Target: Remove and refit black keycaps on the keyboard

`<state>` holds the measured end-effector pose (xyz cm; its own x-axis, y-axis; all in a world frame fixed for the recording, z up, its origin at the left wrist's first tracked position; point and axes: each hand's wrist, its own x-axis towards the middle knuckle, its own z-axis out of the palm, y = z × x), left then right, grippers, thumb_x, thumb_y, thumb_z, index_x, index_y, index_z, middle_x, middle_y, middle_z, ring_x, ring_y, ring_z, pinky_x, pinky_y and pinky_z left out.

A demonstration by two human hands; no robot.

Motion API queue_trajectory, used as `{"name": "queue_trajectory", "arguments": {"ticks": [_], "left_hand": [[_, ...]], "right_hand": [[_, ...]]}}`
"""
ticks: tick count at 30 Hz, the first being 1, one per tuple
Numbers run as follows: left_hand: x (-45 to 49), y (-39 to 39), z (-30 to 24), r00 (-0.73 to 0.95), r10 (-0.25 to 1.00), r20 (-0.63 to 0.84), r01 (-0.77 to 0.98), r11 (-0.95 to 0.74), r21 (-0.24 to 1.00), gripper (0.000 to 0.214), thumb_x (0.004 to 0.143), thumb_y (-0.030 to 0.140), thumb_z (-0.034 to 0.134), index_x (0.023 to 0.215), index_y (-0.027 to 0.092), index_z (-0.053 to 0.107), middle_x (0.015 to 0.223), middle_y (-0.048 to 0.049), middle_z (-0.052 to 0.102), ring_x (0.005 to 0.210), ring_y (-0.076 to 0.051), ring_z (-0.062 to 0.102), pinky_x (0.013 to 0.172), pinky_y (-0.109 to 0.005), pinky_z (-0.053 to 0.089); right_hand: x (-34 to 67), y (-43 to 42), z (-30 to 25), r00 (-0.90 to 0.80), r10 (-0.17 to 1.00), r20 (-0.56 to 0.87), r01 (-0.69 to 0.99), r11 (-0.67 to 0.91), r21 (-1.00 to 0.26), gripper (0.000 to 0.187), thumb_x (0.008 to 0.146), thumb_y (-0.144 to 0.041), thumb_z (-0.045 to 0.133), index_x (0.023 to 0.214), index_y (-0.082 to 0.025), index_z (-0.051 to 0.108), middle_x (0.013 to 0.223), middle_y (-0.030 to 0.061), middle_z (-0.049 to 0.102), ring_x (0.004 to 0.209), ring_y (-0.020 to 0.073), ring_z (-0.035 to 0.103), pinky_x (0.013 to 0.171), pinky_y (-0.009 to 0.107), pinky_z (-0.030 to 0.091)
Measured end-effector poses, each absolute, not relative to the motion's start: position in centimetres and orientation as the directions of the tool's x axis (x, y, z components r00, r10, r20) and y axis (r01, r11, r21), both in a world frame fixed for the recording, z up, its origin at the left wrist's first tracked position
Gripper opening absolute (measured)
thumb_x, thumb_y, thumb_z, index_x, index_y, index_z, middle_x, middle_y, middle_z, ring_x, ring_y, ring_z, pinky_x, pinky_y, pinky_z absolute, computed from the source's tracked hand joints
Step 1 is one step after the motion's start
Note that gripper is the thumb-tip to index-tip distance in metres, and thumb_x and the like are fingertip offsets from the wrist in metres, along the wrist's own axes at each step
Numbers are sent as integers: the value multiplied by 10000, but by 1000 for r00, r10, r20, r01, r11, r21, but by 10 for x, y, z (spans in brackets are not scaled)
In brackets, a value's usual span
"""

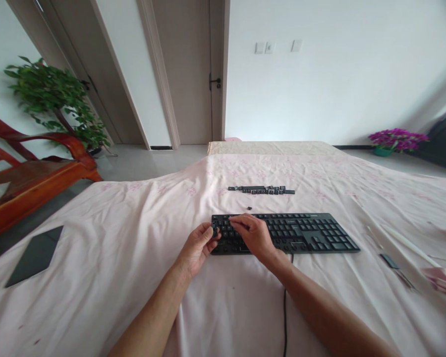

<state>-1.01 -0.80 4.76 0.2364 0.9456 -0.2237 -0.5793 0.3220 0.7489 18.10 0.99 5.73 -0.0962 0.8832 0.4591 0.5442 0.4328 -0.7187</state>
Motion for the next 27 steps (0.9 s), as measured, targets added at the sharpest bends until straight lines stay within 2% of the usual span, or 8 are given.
{"name": "queue_trajectory", "arguments": {"ticks": [4,7,15,19,23,27], "left_hand": [[-9,-8,45,199,954,-225,-575,300,761,337,642,266,818,890,165,613,774,12,639,680,-70,618,582,-144,503],[-8,-9,44,182,957,-224,-572,288,768,341,625,264,827,865,168,605,768,25,636,649,-64,613,578,-148,502],[-7,-11,41,177,965,-194,-554,261,790,320,645,266,812,868,167,604,776,31,627,652,-57,608,593,-147,498],[-9,-12,44,182,964,-194,-473,259,842,310,666,293,793,875,170,601,769,27,613,654,-70,600,548,-155,491],[-12,-13,51,202,962,-184,-375,250,893,287,666,269,792,857,160,608,794,16,627,706,-91,623,579,-168,511],[-18,-8,54,226,953,-203,-475,290,831,293,626,211,816,841,158,625,760,25,627,666,-70,618,550,-136,490]], "right_hand": [[157,-11,63,-74,903,423,332,422,-843,118,808,-229,633,872,-250,729,830,2,705,767,154,652,734,258,510],[150,-16,64,-68,921,384,265,387,-883,115,789,-200,647,851,-246,732,795,-2,697,746,149,641,713,252,508],[145,-19,57,-49,936,348,250,349,-903,168,781,-170,635,885,-258,734,819,-4,690,766,145,633,717,249,500],[144,-19,56,-53,950,308,269,311,-912,183,778,-189,636,912,-268,733,807,-9,685,760,143,632,698,246,496],[144,-17,61,-69,961,268,241,276,-930,171,775,-180,624,883,-252,734,795,-12,687,752,140,631,688,240,489],[149,-10,67,-82,971,224,163,234,-958,157,816,-243,598,916,-226,719,778,-3,689,679,136,625,629,239,494]]}}
